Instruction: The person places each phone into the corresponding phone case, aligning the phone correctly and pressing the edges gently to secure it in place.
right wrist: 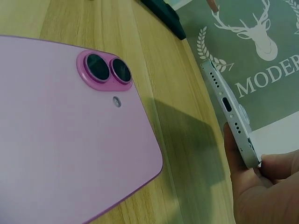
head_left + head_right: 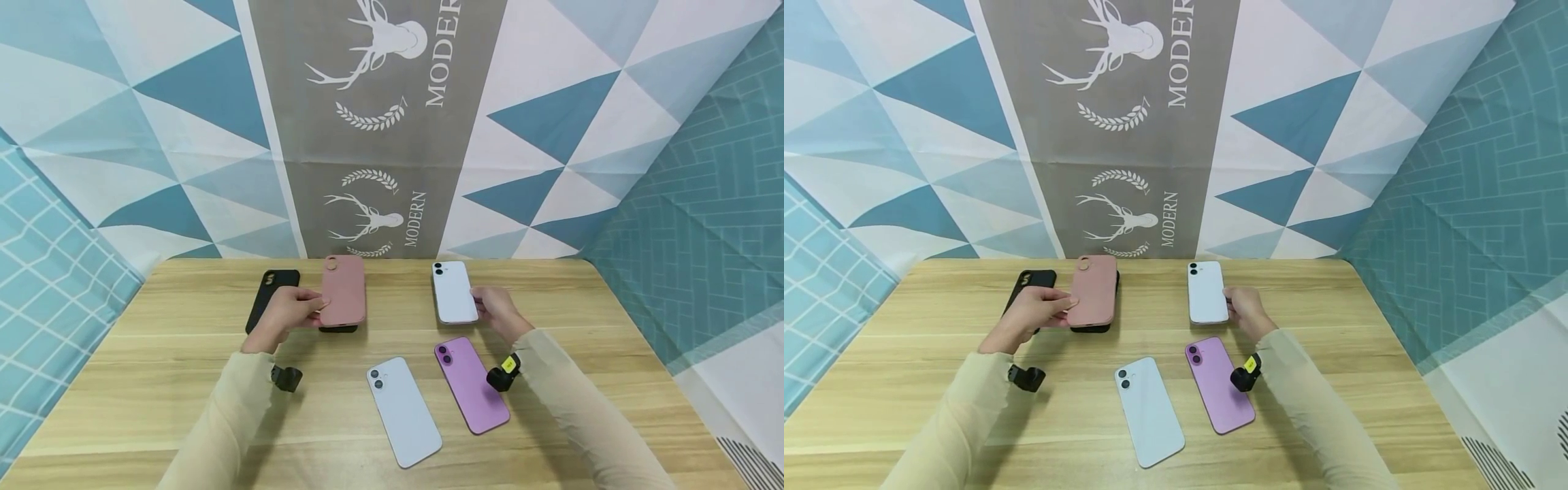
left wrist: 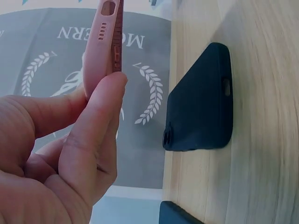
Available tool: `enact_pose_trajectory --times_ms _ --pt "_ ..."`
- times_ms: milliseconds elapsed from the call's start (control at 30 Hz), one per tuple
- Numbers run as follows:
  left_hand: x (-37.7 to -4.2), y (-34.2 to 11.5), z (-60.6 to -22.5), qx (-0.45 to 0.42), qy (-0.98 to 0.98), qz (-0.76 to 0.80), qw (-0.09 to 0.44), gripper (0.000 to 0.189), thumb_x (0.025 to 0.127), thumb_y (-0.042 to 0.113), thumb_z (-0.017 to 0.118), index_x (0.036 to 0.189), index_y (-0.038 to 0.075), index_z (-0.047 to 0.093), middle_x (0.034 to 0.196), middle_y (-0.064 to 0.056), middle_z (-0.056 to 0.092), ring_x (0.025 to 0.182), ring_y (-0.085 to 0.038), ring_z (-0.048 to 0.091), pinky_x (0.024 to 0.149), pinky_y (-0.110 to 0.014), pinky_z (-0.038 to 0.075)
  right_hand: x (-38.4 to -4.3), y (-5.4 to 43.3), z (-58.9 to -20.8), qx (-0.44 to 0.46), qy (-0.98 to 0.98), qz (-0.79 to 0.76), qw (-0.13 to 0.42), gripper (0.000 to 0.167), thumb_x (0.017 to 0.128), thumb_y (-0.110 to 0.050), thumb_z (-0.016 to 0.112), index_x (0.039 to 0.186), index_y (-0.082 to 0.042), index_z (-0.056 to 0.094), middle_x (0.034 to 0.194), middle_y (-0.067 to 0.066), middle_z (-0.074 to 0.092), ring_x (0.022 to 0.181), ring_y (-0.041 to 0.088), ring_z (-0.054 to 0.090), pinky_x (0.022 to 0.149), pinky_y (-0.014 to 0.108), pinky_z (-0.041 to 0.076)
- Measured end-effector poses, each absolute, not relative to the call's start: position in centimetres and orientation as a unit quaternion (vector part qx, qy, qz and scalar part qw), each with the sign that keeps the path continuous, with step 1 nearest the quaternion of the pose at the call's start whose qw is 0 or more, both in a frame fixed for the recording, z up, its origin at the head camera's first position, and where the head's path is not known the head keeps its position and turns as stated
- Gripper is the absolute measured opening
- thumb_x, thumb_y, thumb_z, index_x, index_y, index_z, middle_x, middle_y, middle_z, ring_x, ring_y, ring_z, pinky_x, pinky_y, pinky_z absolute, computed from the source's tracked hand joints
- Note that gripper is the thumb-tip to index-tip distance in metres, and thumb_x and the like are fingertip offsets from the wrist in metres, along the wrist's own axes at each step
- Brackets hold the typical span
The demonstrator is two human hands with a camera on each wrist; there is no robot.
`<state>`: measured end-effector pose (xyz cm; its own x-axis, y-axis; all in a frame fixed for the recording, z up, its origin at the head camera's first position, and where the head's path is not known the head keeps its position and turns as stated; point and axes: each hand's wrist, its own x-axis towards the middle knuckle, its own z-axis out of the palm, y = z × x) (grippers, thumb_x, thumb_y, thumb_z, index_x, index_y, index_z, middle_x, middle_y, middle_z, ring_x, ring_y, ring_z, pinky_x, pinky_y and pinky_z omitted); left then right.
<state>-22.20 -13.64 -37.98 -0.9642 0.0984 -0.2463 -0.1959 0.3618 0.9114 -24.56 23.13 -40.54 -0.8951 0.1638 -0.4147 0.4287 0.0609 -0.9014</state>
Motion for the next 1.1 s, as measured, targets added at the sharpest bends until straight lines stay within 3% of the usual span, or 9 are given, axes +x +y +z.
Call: enact_pose_trajectory --times_ms 367,700,1100 --pt "-22.4 -12.3 -38.4 -0.028 0.816 0.563 0.129 0.03 0.092 0.01 0.059 0.111 -0.013 0.06 0.073 -0.005 0.066 0.057 -0.005 0.061 0.06 -0.023 0.058 -24.4 22.6 -40.6 0.201 0.712 -0.666 0.096 0.02 0.095 -0.009 0.046 0.107 0.004 0.054 0.07 -0.004 0.056 0.065 0.004 0.053 0.058 0.015 0.047" --pt "-22.7 -11.1 -38.5 -0.023 0.808 0.573 0.136 0.029 0.092 0.01 0.058 0.11 -0.013 0.059 0.077 -0.008 0.065 0.058 -0.006 0.062 0.061 -0.023 0.058 -24.4 22.0 -40.5 0.197 0.688 -0.692 0.1 0.011 0.093 -0.006 0.047 0.087 -0.003 0.055 0.064 -0.004 0.054 0.058 0.004 0.05 0.053 0.015 0.046" --pt "-22.8 -10.2 -38.5 -0.024 0.803 0.578 0.146 0.03 0.092 0.01 0.058 0.112 -0.012 0.059 0.084 -0.011 0.066 0.06 -0.007 0.062 0.063 -0.025 0.058 -24.5 21.3 -41.0 0.199 0.677 -0.702 0.101 0.012 0.094 -0.005 0.047 0.088 -0.002 0.057 0.06 -0.004 0.054 0.055 0.004 0.05 0.051 0.015 0.045"
